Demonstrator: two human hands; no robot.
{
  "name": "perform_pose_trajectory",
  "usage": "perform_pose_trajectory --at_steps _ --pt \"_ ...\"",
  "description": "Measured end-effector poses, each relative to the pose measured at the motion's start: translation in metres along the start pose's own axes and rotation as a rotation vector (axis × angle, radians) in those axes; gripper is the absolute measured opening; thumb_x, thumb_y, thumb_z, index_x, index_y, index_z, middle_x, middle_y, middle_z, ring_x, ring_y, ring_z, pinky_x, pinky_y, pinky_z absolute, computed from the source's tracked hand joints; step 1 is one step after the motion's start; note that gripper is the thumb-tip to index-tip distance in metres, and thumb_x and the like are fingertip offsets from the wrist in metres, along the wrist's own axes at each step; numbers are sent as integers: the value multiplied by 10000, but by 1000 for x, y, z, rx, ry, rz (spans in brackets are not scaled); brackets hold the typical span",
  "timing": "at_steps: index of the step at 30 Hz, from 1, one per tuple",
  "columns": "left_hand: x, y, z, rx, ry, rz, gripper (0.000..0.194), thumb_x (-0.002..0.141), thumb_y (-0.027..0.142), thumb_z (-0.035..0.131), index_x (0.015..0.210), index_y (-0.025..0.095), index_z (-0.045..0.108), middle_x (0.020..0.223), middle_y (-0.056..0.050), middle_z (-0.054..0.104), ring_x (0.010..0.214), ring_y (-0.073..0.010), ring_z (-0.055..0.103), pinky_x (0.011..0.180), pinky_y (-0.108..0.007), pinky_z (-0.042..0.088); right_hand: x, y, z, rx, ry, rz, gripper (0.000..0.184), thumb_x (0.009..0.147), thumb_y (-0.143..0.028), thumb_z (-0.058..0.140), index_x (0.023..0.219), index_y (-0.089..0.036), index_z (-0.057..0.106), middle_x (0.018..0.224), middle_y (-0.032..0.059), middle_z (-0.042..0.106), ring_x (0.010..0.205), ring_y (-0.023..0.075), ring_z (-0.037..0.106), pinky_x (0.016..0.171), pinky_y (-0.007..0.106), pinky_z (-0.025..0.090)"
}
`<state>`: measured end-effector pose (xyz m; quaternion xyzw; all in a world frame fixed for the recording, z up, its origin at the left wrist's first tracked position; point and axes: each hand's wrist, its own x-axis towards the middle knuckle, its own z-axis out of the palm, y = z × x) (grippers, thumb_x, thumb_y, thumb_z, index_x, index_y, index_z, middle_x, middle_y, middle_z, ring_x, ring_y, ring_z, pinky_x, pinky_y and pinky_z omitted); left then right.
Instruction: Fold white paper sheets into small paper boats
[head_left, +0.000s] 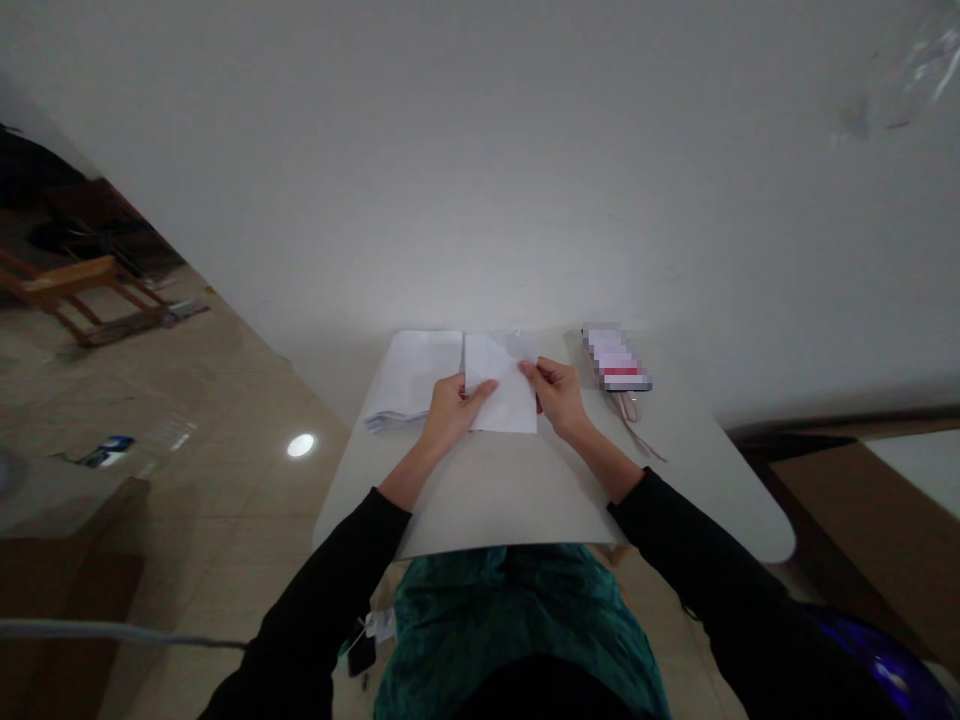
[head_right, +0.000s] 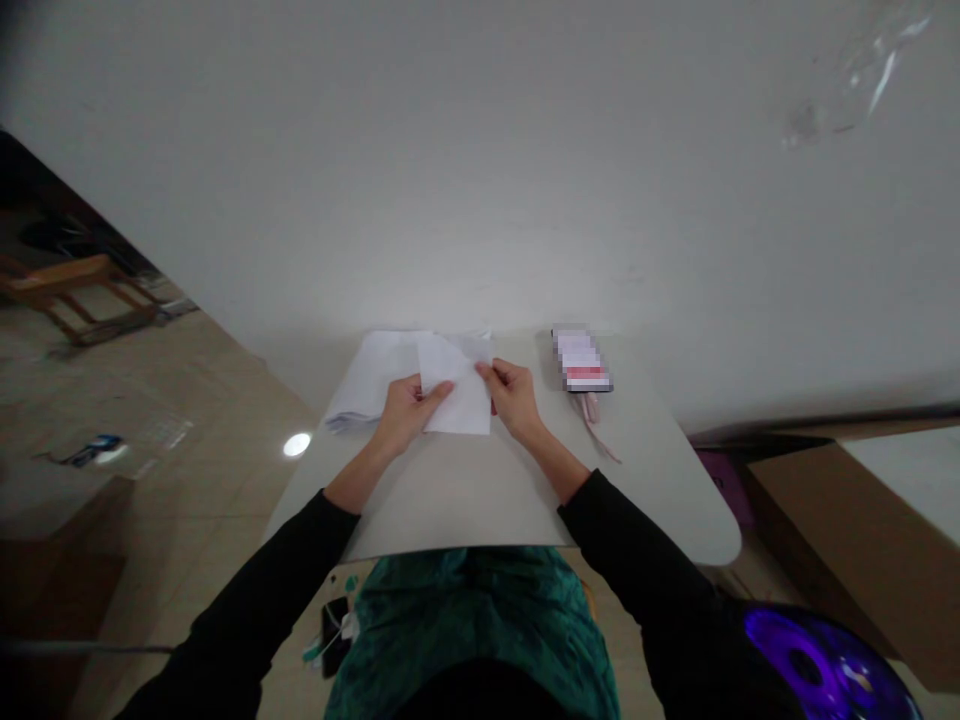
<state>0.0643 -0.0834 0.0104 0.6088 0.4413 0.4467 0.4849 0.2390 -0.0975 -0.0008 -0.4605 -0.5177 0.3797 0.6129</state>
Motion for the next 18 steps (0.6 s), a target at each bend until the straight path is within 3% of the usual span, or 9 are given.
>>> perform_pose_trajectory --at_steps 6,11,18 --pt "1 -6 0 34 -65 -4 386 720 465 749 850 102 728 724 -54 697 569 -142 577 515 -244 435 0 7 1 93 0 58 423 733 -584 691 810 -168 676 661 -2 622 535 128 517 484 250 406" --pt "3 -3 -3 11 119 139 327 756 447 717 841 131 708 723 -21 665 593 -125 545 533 -228 412 -4 8 7 80 -140 134 423 711 -570 712 733 -149 683 621 -2 603 514 123 499 481 245 373" --pt "3 0 -8 184 239 220 460 858 488 582 540 179 458 512 49 340 509 -92 312 482 -239 227 -8 8 10 110 -177 159 472 677 -611 724 698 -142 671 598 -10 576 507 112 478 469 237 356"
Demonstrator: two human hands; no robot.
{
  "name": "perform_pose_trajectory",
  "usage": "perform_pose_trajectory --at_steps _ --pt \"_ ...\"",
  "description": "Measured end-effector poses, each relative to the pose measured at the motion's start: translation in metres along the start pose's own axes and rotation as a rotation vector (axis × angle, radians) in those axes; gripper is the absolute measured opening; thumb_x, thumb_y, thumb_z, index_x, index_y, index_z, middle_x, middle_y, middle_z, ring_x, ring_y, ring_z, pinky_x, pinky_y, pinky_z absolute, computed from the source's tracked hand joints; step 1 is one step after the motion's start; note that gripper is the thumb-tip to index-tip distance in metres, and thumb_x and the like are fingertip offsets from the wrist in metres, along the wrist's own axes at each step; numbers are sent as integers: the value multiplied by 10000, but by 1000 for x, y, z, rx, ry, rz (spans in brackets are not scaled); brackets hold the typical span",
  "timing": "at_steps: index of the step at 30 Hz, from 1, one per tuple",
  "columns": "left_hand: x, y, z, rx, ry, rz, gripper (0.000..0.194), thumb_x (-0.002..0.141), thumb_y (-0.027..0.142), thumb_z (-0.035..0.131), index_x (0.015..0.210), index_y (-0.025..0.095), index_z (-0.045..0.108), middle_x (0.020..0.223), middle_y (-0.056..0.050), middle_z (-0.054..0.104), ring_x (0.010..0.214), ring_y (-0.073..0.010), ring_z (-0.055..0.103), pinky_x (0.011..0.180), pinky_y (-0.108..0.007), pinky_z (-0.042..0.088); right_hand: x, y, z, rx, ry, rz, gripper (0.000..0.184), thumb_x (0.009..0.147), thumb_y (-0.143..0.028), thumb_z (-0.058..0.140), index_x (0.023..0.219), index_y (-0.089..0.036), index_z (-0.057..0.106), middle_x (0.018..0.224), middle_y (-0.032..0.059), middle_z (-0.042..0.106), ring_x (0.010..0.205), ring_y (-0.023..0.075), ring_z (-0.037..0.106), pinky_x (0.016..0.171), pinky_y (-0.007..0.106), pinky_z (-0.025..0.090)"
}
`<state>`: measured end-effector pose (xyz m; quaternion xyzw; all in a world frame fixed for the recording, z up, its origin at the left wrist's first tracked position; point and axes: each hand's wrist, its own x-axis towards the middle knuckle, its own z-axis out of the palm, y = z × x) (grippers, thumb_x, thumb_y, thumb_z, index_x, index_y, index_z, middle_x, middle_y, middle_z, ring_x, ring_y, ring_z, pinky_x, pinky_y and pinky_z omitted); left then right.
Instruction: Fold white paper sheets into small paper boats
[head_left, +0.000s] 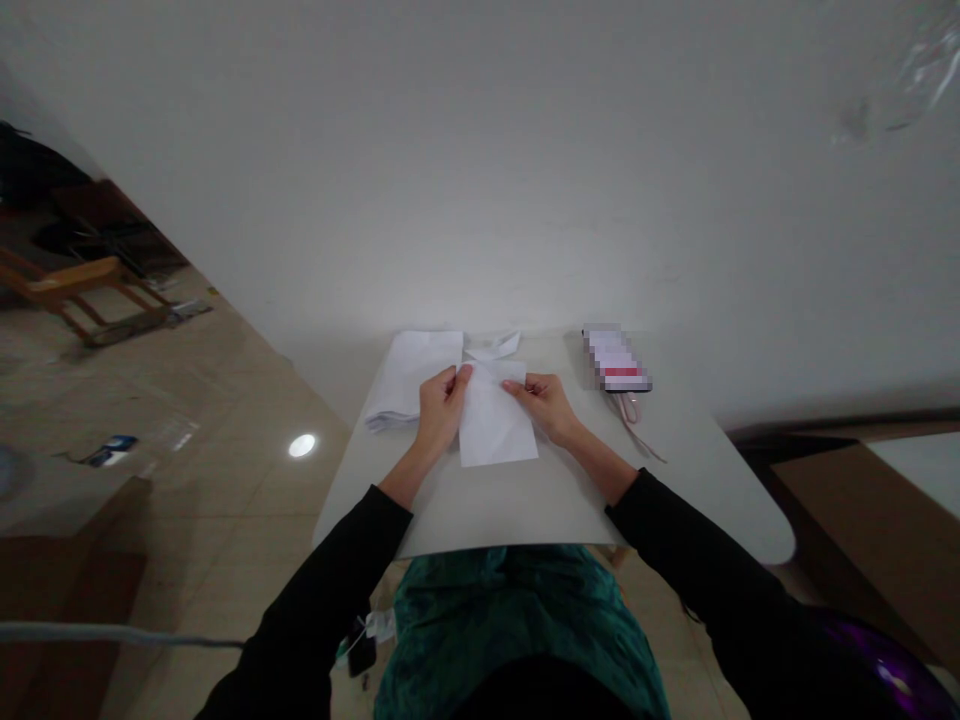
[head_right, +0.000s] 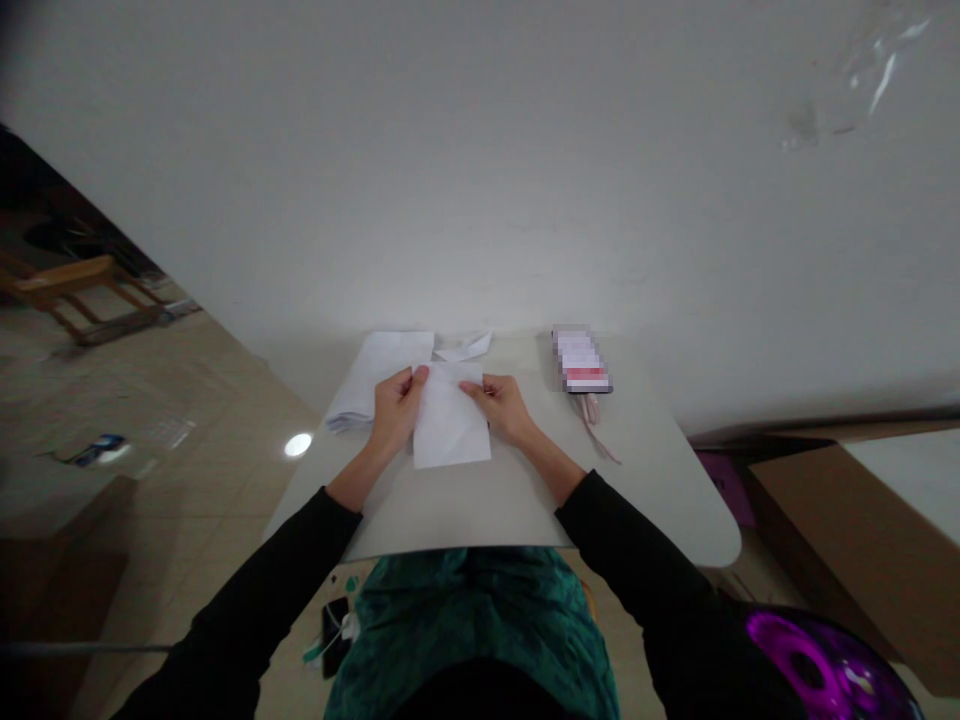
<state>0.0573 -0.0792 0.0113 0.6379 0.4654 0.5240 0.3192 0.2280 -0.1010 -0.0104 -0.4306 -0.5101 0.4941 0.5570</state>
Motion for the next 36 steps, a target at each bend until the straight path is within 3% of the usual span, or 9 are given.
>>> perform_pose_trajectory --at_steps 5,7,10,15,18,21,25,29,36 --pt "-2 3 1 -17 38 57 427 893 472 550 587 182 484 553 38 395 541 -100 386 517 -226 309 1 1 -1 40 23 -7 452 683 -596 728 712 -148 675 635 4 614 533 126 514 486 246 386" --pt "-3 2 3 -111 -80 -2 319 836 480 634 750 173 614 617 23 525 575 -114 488 540 -220 385 2 2 -3 52 108 -41 453 687 -601 724 739 -152 688 655 10 635 552 136 536 495 250 407" --pt "-6 -4 8 -153 -265 -115 415 725 486 748 944 139 690 740 -31 671 640 -156 601 563 -243 462 6 6 -7 59 192 -68 464 692 -609 719 780 -154 701 671 11 653 552 138 548 500 253 427" --pt "-8 -8 11 -61 -272 -175 411 742 520 707 790 112 721 664 -35 674 552 -149 568 478 -232 405 8 14 -11 9 206 -63 494 717 -638 684 795 -150 687 658 15 639 522 136 527 486 260 418" --pt "-3 -1 4 -37 -148 -113 363 741 485 712 744 123 715 591 -2 619 494 -115 499 437 -211 349 12 15 -16 -156 303 -178 505 887 -620 478 883 -157 681 689 37 628 580 158 552 519 274 434" --pt "7 10 -10 -33 146 -38 352 767 482 691 715 134 690 532 24 546 443 -86 418 400 -201 288 26 17 -24 -541 425 -404 395 972 -436 396 1061 -163 667 1012 134 658 939 235 591 742 353 493" --pt "17 15 -25 -48 430 39 331 778 459 686 732 131 687 571 17 570 489 -87 451 436 -195 324 56 26 -25 -1064 268 -510 361 933 -176 456 1266 -201 591 1387 143 528 1269 296 403 1028 483 339" --pt "22 11 -29 -70 463 63 310 780 431 688 804 123 717 657 -8 646 568 -109 538 526 -209 418 77 37 -21 -1293 113 -535 309 916 -155 524 1197 -229 629 1464 103 473 1345 325 298 1048 516 246" --pt "27 9 -33 -52 541 88 310 787 439 690 805 132 728 709 -17 678 615 -109 563 568 -209 447 89 49 -28 -1285 166 -576 143 913 -202 580 1012 -220 680 1263 109 589 1250 311 359 989 476 268"
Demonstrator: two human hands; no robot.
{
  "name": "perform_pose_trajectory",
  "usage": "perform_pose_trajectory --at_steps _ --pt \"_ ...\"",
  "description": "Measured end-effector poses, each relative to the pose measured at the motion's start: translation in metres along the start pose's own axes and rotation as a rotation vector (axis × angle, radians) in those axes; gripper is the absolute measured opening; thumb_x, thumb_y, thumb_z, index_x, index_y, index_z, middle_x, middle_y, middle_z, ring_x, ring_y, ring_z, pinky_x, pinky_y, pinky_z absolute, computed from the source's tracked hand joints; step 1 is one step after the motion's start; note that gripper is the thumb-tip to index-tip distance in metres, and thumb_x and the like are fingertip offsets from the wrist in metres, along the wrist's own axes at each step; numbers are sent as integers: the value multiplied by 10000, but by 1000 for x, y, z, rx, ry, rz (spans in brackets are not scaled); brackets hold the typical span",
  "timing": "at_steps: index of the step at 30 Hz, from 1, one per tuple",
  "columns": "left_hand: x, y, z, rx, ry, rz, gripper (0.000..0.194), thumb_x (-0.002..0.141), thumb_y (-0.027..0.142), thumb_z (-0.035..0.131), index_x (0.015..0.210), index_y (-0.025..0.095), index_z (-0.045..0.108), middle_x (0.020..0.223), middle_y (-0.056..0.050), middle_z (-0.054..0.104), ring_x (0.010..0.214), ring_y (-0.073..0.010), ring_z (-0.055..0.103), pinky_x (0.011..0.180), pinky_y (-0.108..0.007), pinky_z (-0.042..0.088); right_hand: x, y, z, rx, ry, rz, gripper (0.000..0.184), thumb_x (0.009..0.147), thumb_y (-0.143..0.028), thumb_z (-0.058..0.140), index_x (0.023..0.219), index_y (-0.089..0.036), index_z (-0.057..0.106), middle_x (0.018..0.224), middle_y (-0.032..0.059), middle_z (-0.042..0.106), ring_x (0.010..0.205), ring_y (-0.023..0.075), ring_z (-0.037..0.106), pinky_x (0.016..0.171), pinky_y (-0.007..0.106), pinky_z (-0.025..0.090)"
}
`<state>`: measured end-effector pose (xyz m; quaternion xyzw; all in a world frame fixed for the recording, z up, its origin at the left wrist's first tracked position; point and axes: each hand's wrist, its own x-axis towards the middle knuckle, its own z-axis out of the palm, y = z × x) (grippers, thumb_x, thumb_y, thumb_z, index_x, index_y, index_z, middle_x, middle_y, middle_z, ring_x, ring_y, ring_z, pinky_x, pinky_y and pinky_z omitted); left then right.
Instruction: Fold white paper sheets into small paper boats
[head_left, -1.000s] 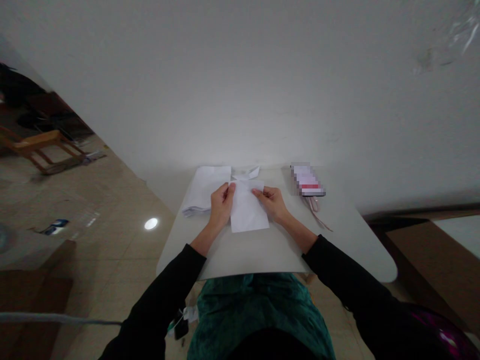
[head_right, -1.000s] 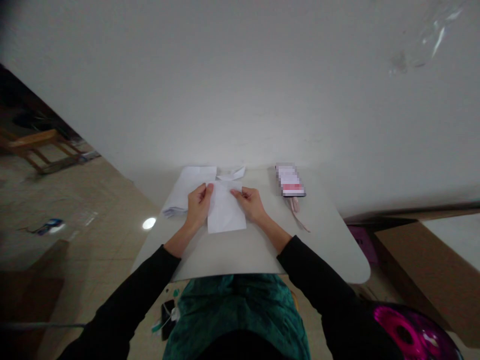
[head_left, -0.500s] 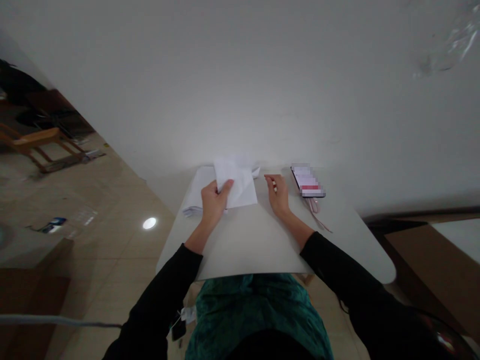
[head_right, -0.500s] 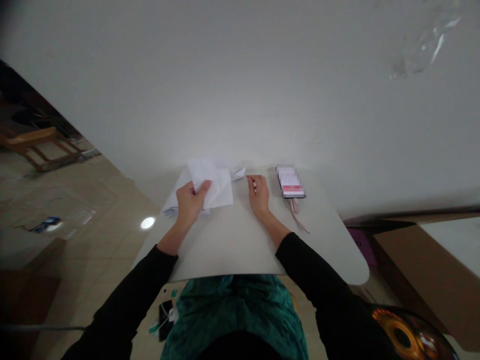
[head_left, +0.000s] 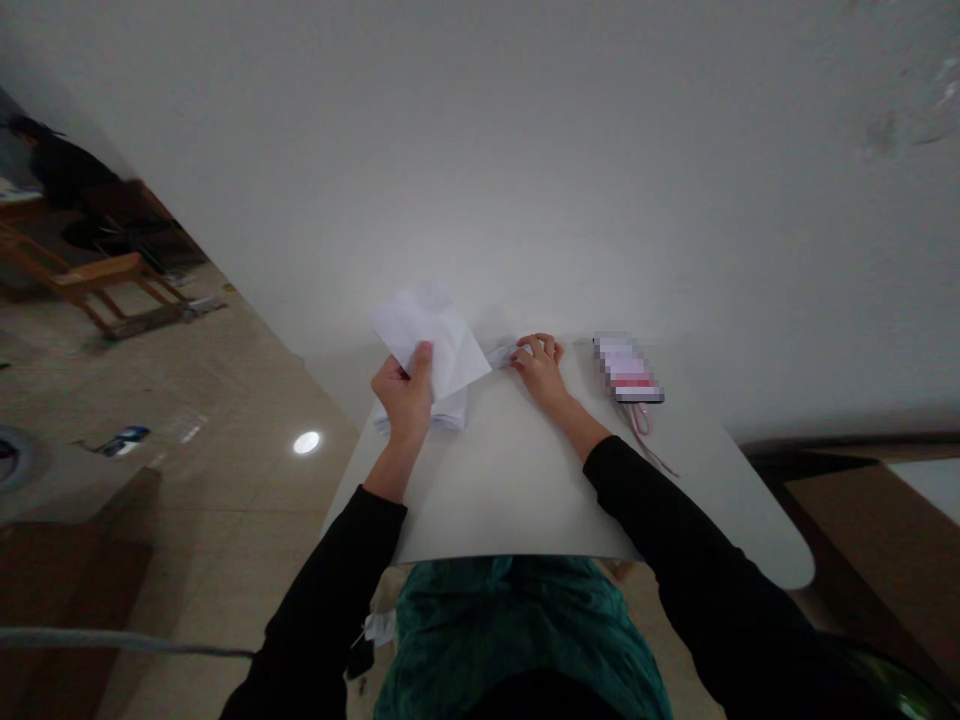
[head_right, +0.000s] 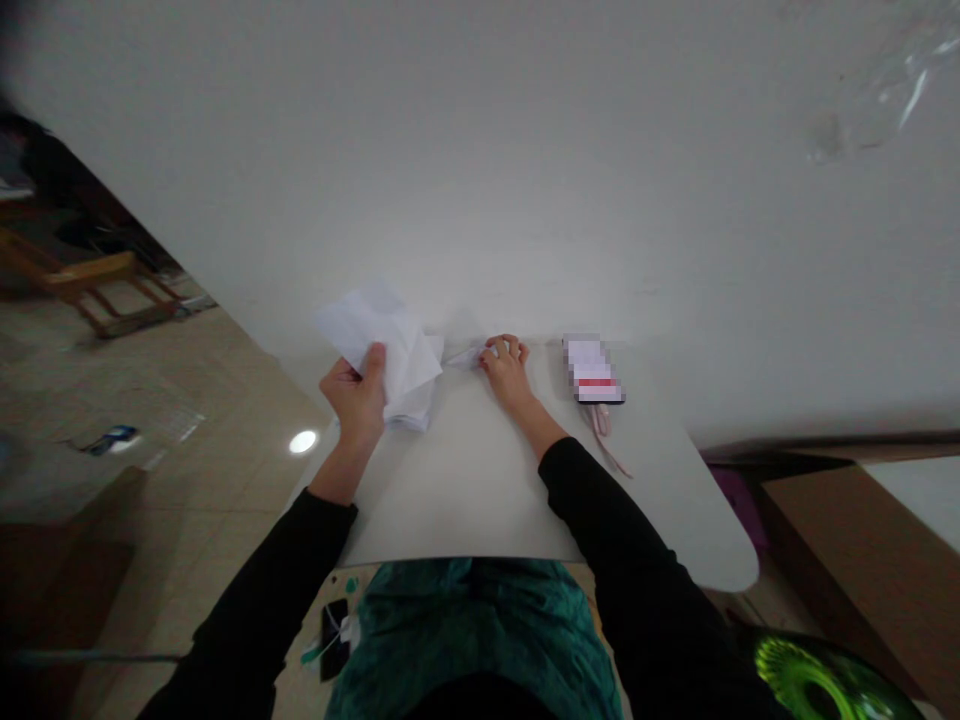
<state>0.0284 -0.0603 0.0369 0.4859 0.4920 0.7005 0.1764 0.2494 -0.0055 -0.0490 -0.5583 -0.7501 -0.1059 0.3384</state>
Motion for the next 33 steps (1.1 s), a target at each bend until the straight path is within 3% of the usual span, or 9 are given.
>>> perform_pose_trajectory --at_steps 4,12,20,26,33 --pt "1 -1 0 -16 -9 -5 311 783 442 695 803 135 734 719 -18 687 606 -107 566 568 -211 448 7 2 6 20 35 4 132 906 -197 594 996 -223 687 1242 108 591 1217 302 373 978 473 274" --pt "2 -5 0 -43 -12 -13 325 771 439 712 822 120 745 730 -26 697 602 -109 565 561 -210 444 19 -3 15 -49 -12 -32 131 926 -212 559 946 -207 688 1256 120 559 1224 308 359 984 487 275" --pt "5 -8 -2 -25 -16 -19 314 771 431 714 805 119 742 696 -17 677 573 -100 536 537 -205 423 20 -7 10 -19 38 24 268 878 -222 633 1145 -207 634 1305 139 544 1212 319 389 962 454 316" --pt "6 -9 -3 -12 -14 -31 316 767 430 711 777 115 733 678 -16 664 573 -103 531 530 -208 415 20 -8 8 16 22 45 322 898 -179 581 1219 -190 603 1264 133 609 1221 319 397 970 453 289" --pt "7 -8 -3 29 -5 -26 310 760 431 705 754 121 722 670 -20 657 586 -112 539 527 -209 414 16 -4 8 -4 -47 41 232 916 -137 512 1043 -215 689 1090 116 675 1205 317 405 969 487 250"
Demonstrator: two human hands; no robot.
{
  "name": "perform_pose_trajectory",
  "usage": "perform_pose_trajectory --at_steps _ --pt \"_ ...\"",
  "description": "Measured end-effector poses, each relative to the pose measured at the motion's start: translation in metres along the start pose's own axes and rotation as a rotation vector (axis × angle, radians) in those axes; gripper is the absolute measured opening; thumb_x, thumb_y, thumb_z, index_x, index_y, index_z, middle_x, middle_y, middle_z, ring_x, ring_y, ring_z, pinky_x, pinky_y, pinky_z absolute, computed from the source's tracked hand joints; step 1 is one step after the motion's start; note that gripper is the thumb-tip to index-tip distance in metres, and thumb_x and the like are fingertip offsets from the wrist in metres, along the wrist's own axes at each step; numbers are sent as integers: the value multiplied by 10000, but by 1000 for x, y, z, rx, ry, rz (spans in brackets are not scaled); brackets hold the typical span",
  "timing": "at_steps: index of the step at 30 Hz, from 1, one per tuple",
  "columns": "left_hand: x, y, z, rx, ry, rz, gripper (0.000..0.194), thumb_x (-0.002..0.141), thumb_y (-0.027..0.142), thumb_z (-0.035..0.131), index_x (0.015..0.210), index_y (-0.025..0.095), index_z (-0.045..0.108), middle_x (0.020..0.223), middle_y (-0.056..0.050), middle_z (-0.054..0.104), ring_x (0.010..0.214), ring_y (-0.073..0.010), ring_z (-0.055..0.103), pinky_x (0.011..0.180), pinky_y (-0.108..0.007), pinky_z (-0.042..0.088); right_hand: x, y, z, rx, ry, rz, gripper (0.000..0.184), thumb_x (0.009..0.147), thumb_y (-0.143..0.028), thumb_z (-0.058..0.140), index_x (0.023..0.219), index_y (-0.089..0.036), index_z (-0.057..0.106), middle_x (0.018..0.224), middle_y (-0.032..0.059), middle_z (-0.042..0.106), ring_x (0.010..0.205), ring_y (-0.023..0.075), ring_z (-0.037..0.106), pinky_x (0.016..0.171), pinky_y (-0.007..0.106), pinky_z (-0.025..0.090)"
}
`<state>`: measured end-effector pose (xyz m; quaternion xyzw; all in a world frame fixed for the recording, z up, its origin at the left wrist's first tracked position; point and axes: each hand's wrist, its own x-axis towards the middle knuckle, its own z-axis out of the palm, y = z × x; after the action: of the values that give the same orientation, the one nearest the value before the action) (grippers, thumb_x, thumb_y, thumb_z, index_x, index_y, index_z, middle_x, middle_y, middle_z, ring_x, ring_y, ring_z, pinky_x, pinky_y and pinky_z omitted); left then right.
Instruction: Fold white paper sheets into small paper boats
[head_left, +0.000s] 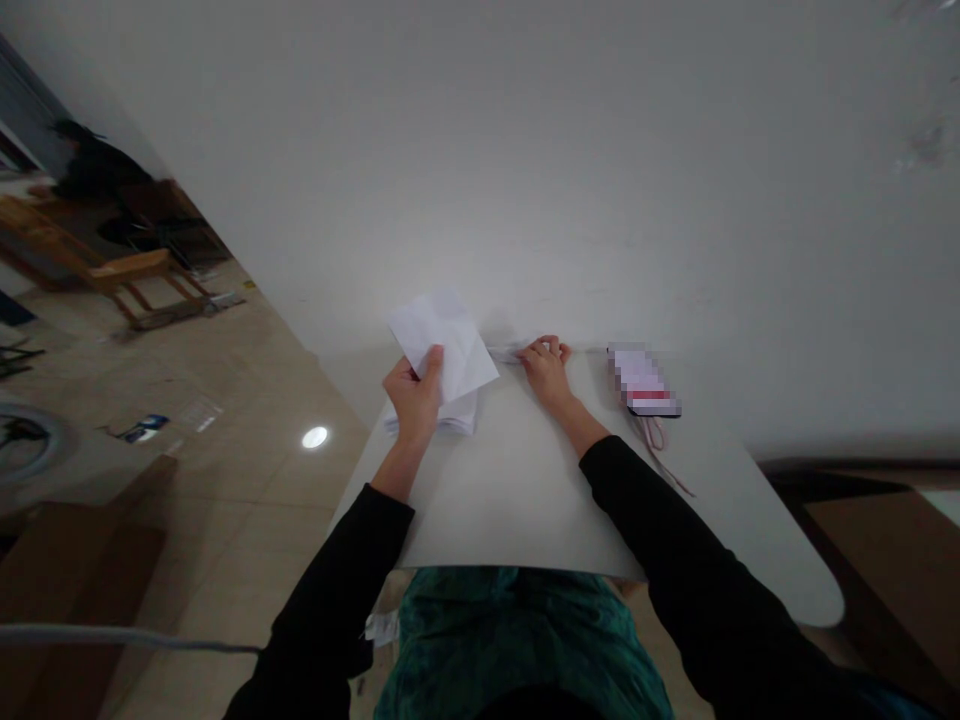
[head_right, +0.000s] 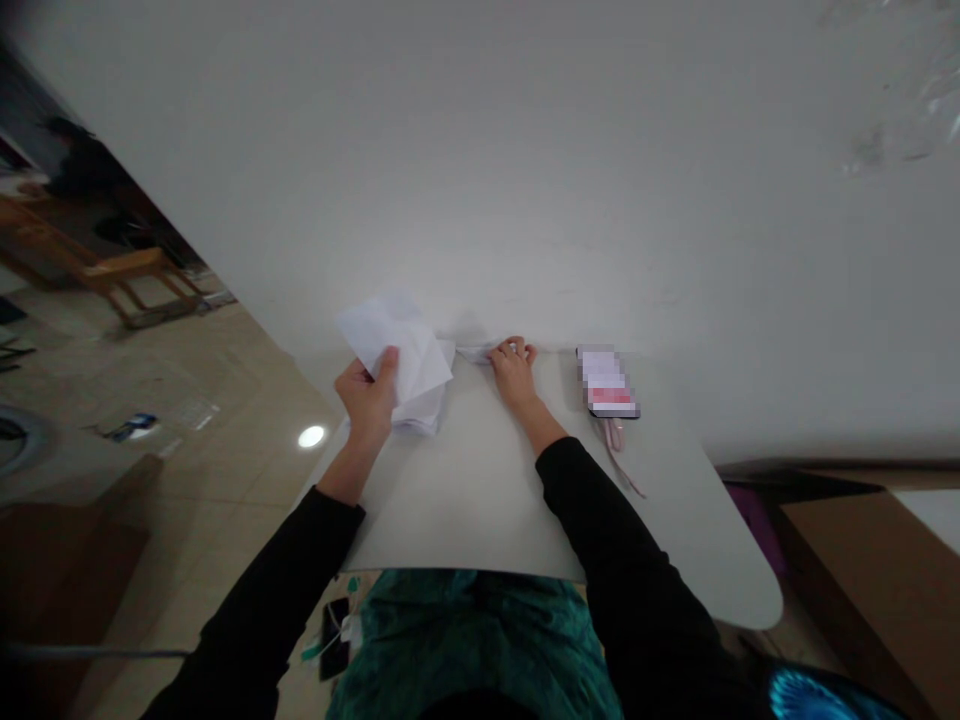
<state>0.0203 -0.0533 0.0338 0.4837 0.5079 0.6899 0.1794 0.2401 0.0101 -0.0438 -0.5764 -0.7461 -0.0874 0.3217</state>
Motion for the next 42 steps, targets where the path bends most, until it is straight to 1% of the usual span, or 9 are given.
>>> perform_pose_trajectory --at_steps 17,23,26,29,31,33,37,39,42 --pt "0 1 -1 -3 -8 -5 333 760 448 701 756 116 714 685 -27 660 591 -113 529 539 -212 413 -5 3 -4 85 130 4 168 853 -260 632 1003 -234 703 1245 105 558 1179 312 359 938 464 296" --pt "2 -5 -2 18 -31 -27 341 759 460 694 753 119 706 655 -15 640 572 -112 520 528 -212 400 -6 -9 -16 147 250 157 192 901 -290 533 992 -227 690 1189 112 556 1144 307 396 921 459 326" --pt "-3 -10 1 53 -193 -59 355 753 466 699 781 113 724 662 -20 652 566 -117 523 506 -212 382 -20 -23 -31 236 275 215 274 918 -223 441 1104 -213 642 1149 123 558 1106 290 453 909 447 372" --pt "-15 -12 6 55 -513 -112 370 743 471 712 806 108 740 690 -32 676 575 -130 548 503 -219 391 -45 -37 -49 356 191 28 420 899 -140 401 1294 -198 531 1237 143 530 1148 261 495 963 432 402" --pt "-25 -11 10 11 -672 -166 388 754 478 706 863 108 745 730 -39 695 592 -142 575 516 -228 420 -63 -41 -60 427 122 -115 469 886 -110 410 1334 -204 512 1264 143 526 1166 247 514 985 423 415" --pt "-34 -9 12 -20 -743 -216 402 760 488 701 873 105 741 730 -40 697 591 -149 587 505 -232 427 -77 -41 -69 476 81 -157 471 870 -97 441 1307 -229 557 1241 128 550 1174 249 528 972 420 437" --pt "-43 -5 14 -20 -832 -274 399 741 491 720 820 100 718 740 -58 708 620 -174 628 515 -244 460 -93 -30 -79 653 36 -89 309 894 -165 530 1128 -280 695 1162 83 627 1114 241 594 937 410 471" --pt "-44 -4 15 -69 -874 -293 427 713 454 757 949 104 696 852 -85 729 707 -196 670 583 -263 515 -96 -24 -82 758 12 -73 239 892 -213 585 1059 -295 734 1088 66 659 1036 227 628 890 389 494" --pt "-44 0 16 -175 -899 -319 794 647 369 823 1332 162 478 1000 -106 716 805 -218 705 656 -293 565 -99 -20 -86 895 -7 -58 196 884 -255 628 1014 -314 762 1023 53 677 971 210 645 830 357 513"
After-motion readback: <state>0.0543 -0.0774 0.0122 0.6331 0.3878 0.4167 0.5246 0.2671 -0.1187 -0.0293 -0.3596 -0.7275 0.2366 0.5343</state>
